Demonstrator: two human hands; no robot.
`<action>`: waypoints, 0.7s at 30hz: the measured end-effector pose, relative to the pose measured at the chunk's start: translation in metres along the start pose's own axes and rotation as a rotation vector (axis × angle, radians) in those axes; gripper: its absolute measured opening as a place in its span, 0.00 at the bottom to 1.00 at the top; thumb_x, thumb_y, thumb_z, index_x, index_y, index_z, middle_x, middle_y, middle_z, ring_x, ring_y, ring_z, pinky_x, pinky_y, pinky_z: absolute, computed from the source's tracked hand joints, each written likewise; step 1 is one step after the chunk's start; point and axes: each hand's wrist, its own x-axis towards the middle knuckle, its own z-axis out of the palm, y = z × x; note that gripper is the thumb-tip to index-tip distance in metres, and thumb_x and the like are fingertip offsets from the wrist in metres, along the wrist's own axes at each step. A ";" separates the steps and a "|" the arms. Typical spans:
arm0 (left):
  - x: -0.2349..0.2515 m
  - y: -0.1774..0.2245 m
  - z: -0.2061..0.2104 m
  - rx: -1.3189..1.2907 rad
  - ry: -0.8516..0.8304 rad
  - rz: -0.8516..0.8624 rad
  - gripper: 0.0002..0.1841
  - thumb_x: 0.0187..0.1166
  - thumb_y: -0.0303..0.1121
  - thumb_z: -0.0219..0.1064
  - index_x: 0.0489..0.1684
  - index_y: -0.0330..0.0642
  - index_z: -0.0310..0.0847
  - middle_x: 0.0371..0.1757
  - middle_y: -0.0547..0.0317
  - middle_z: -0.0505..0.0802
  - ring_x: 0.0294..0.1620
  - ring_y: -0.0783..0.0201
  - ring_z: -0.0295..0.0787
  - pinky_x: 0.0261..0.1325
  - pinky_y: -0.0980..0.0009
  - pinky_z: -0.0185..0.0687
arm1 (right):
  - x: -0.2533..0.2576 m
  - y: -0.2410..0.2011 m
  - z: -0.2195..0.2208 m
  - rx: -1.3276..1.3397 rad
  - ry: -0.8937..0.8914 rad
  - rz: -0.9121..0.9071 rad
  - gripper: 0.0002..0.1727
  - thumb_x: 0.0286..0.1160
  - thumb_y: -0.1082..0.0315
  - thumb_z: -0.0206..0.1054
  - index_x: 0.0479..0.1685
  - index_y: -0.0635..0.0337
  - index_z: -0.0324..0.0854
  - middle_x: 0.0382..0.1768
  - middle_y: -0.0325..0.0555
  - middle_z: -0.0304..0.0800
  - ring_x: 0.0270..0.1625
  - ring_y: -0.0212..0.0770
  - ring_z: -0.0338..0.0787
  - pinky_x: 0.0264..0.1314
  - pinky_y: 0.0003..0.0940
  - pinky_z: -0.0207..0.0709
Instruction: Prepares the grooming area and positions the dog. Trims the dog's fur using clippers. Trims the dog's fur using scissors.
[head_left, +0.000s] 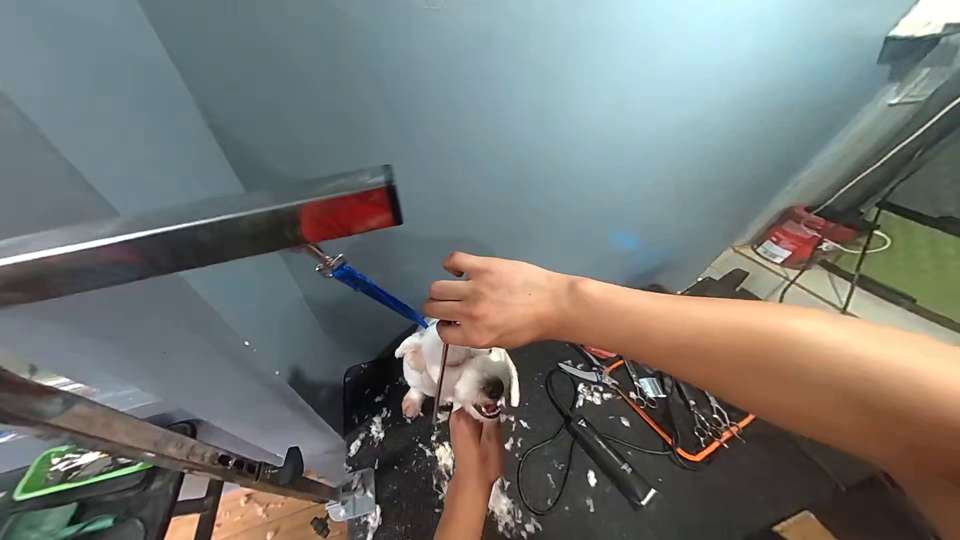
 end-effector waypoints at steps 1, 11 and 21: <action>-0.001 0.000 0.000 -0.002 0.001 0.002 0.33 0.88 0.59 0.46 0.28 0.42 0.89 0.25 0.62 0.93 0.24 0.70 0.88 0.32 0.65 0.88 | 0.000 -0.001 0.000 -0.015 0.011 0.014 0.12 0.81 0.74 0.57 0.33 0.56 0.86 0.49 0.43 0.90 0.53 0.45 0.86 0.56 0.48 0.70; -0.002 0.001 0.003 -0.033 -0.008 -0.019 0.30 0.87 0.56 0.51 0.28 0.41 0.88 0.24 0.63 0.91 0.25 0.70 0.87 0.33 0.66 0.88 | -0.009 -0.002 -0.010 -0.005 0.098 0.089 0.13 0.81 0.74 0.57 0.35 0.54 0.88 0.43 0.45 0.88 0.48 0.48 0.83 0.50 0.48 0.68; -0.004 0.004 0.004 0.044 -0.055 0.002 0.30 0.88 0.55 0.48 0.27 0.43 0.89 0.24 0.63 0.91 0.27 0.69 0.88 0.35 0.63 0.88 | 0.009 0.006 0.004 -0.030 0.017 -0.036 0.12 0.79 0.75 0.59 0.32 0.56 0.88 0.49 0.46 0.89 0.52 0.47 0.85 0.54 0.48 0.70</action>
